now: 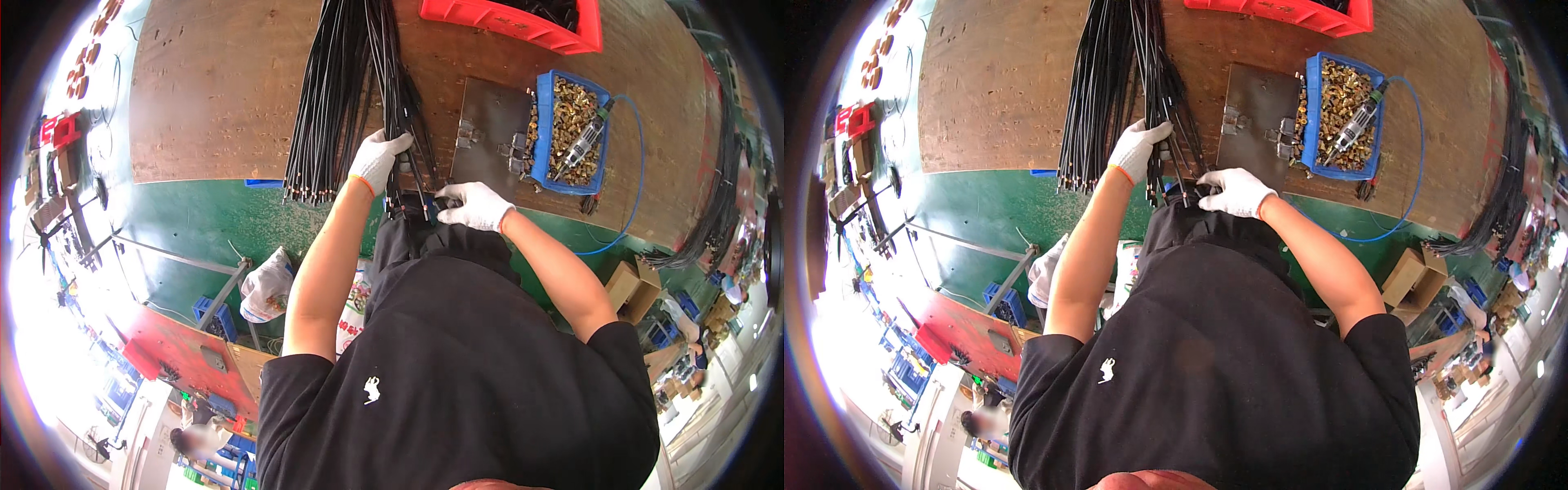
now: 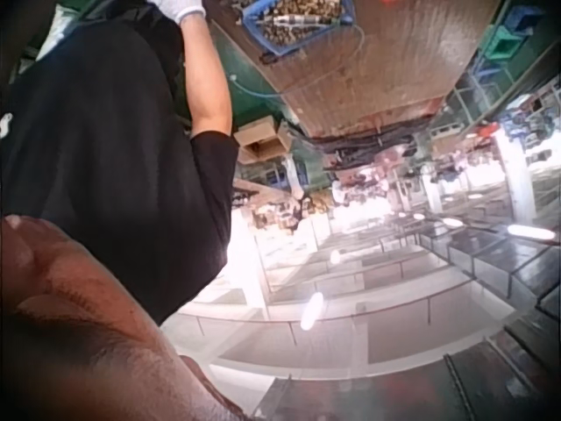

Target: The recorder is assembling small cable harnesses by attaching plastic connectors to the ends of bundles of black wires.

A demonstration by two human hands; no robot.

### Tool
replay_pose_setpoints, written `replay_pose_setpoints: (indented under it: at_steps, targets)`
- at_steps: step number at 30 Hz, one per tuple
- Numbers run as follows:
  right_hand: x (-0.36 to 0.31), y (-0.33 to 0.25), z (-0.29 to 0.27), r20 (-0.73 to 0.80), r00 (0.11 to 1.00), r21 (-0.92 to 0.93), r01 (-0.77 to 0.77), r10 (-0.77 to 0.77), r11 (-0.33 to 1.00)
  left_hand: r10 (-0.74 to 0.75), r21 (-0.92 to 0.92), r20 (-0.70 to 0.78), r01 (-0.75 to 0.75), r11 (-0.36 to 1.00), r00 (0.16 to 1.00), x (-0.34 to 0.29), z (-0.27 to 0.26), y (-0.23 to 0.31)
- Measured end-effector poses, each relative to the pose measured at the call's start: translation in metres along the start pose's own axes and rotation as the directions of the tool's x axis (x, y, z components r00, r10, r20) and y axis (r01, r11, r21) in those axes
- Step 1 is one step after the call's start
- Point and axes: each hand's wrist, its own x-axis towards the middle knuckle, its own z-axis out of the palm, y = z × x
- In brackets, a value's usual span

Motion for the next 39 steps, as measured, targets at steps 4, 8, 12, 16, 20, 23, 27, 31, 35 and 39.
replay_pose_setpoints:
  at_steps: [4, 8, 12, 16, 20, 23, 27, 31, 35, 39]
  targets:
    - [-0.010, 0.018, 0.009, 0.002, 1.000, 0.002, 0.016, -0.016, 1.000, 0.047, -0.051, 0.012, -0.047, 0.998, 0.999, 0.008, 0.004, -0.014]
    - [-0.015, 0.032, 0.014, -0.021, 0.999, 0.058, 0.027, -0.026, 0.998, 0.078, -0.024, -0.019, -0.078, 0.997, 0.997, 0.009, 0.010, -0.018]
    - [-0.018, 0.027, 0.010, -0.011, 1.000, 0.033, 0.022, -0.022, 0.999, 0.092, -0.008, -0.042, -0.092, 0.996, 0.995, 0.010, 0.012, -0.020]
    - [-0.020, 0.025, 0.009, -0.001, 1.000, 0.008, 0.000, 0.000, 1.000, 0.093, 0.001, -0.068, -0.093, 0.996, 0.993, 0.012, 0.015, -0.022]
    - [-0.017, 0.025, 0.011, -0.048, 0.999, 0.043, -0.019, 0.021, 0.999, 0.097, 0.014, -0.079, -0.097, 0.995, 0.992, 0.014, 0.016, -0.022]
    - [-0.005, 0.032, 0.026, -0.129, 0.989, 0.301, -0.031, 0.073, 0.953, 0.079, -0.023, -0.046, -0.080, 0.996, 0.996, 0.010, 0.018, -0.019]
    - [0.022, 0.020, 0.025, -0.205, 0.977, 0.388, 0.024, 0.061, 0.922, 0.041, -0.069, -0.022, -0.043, 0.997, 0.999, 0.007, 0.020, -0.014]
    - [0.059, -0.030, -0.005, -0.198, 0.969, 0.322, -0.078, 0.147, 0.944, 0.073, -0.042, -0.102, -0.078, 0.996, 0.992, 0.003, 0.005, -0.016]
    - [0.124, -0.035, -0.034, -0.452, 0.889, 0.176, 0.159, -0.064, 0.971, 0.051, -0.044, -0.096, -0.056, 0.997, 0.994, 0.003, -0.016, -0.014]
    - [0.121, -0.073, -0.066, -0.528, 0.848, 0.077, 0.112, -0.055, 0.991, 0.009, 0.067, -0.093, -0.003, 0.998, 0.996, -0.008, -0.025, 0.001]
